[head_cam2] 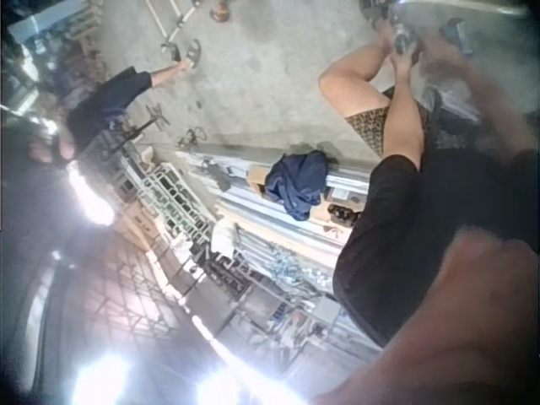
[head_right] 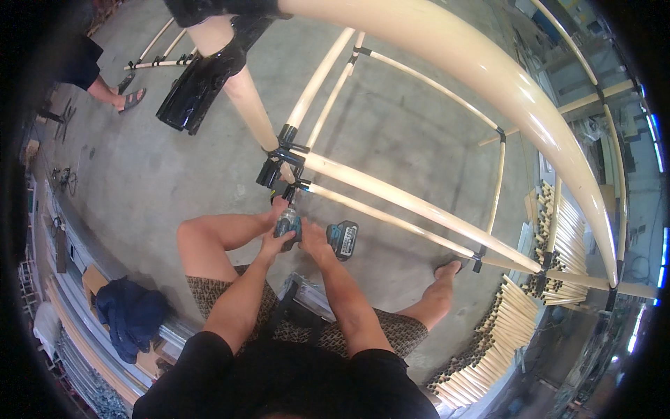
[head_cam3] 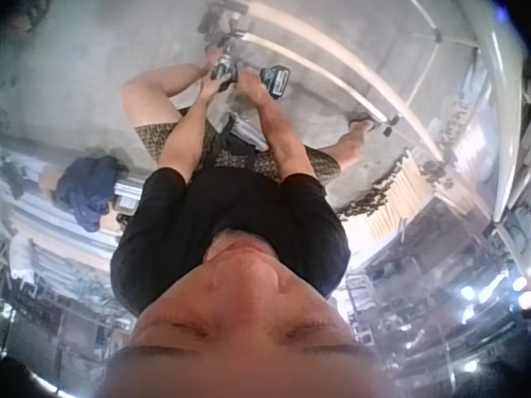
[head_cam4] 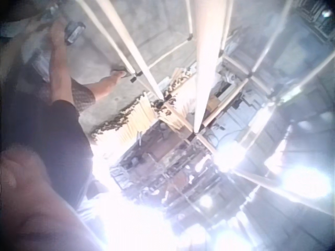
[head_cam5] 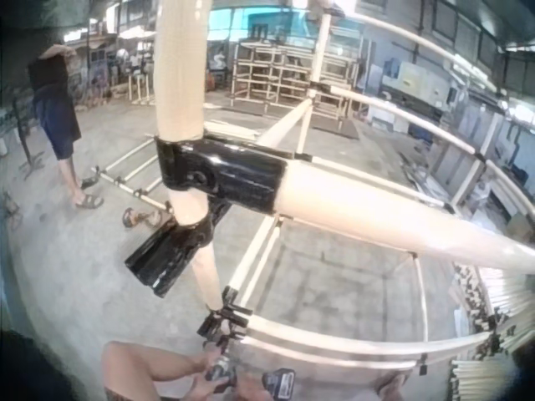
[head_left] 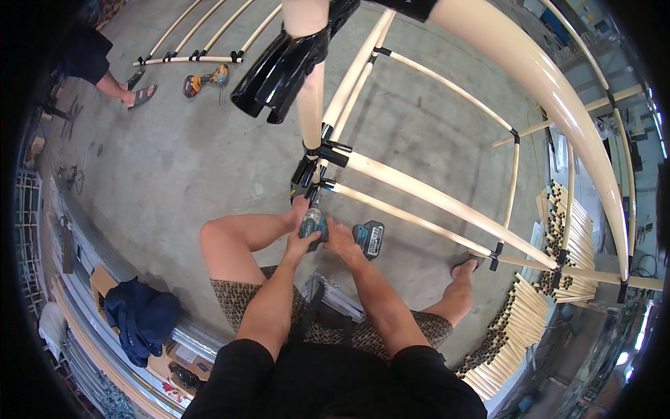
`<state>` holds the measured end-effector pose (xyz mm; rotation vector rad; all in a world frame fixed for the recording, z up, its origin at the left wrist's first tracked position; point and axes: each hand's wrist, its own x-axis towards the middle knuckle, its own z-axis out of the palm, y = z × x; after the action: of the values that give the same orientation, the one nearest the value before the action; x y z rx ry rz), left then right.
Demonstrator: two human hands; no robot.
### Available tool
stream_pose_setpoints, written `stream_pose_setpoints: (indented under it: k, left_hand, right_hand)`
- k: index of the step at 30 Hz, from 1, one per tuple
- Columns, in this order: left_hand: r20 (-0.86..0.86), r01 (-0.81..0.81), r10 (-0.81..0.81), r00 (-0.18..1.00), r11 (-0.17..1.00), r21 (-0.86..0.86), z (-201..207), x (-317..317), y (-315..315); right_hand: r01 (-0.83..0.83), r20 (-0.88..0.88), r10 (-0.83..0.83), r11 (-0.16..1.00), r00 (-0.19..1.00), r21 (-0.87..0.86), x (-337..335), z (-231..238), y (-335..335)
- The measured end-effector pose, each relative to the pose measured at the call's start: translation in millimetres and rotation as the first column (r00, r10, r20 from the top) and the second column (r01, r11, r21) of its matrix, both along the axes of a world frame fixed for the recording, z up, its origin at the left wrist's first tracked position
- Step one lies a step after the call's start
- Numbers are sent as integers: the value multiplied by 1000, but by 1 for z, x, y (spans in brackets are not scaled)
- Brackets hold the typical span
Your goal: The person assembles a modular pipe frame by sliding connectors onto metal pipes and securing them using a power drill.
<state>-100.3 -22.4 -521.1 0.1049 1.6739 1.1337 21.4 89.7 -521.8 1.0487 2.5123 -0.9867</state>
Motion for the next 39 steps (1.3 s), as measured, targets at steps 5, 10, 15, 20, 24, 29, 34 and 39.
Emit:
stream_pose_setpoints:
  k: [5, 10, 15, 20, 24, 29, 34, 39]
  left_hand:
    - [10, -11, 11, 1000, 1000, 8, -5, 5, 1]
    - [37, -26, 26, 999, 1000, 4, 5, 5, 2]
    - [-5, -77, 77, 997, 996, 44, 9, 8, 3]
    - [-28, -78, 80, 996, 996, 52, 18, 8, 4]
    - [-85, -55, 64, 994, 992, 110, 16, 5, 2]
    - [-79, -58, 64, 995, 995, 83, 20, 4, 2]
    - [125, -210, 255, 959, 933, -291, 1, 11, -1]
    - [228, -541, 557, 799, 830, -133, -35, 21, 1]
  right_hand:
    - [-5, 11, 5, 999, 1000, 36, 2, -1, 4]
    - [27, 3, -28, 999, 1000, 42, 0, 7, 3]
    - [37, 16, -37, 999, 999, -1, -1, 14, 5]
    - [42, -35, -39, 997, 999, 71, 2, 9, 2]
    - [16, -20, -15, 997, 1000, 71, 1, 20, 2]
    - [19, 14, -20, 997, 1000, 75, -3, 32, 3]
    - [54, 36, -58, 993, 998, 106, -12, 7, -10]
    - [146, 110, -154, 986, 982, 77, -24, 5, -26]
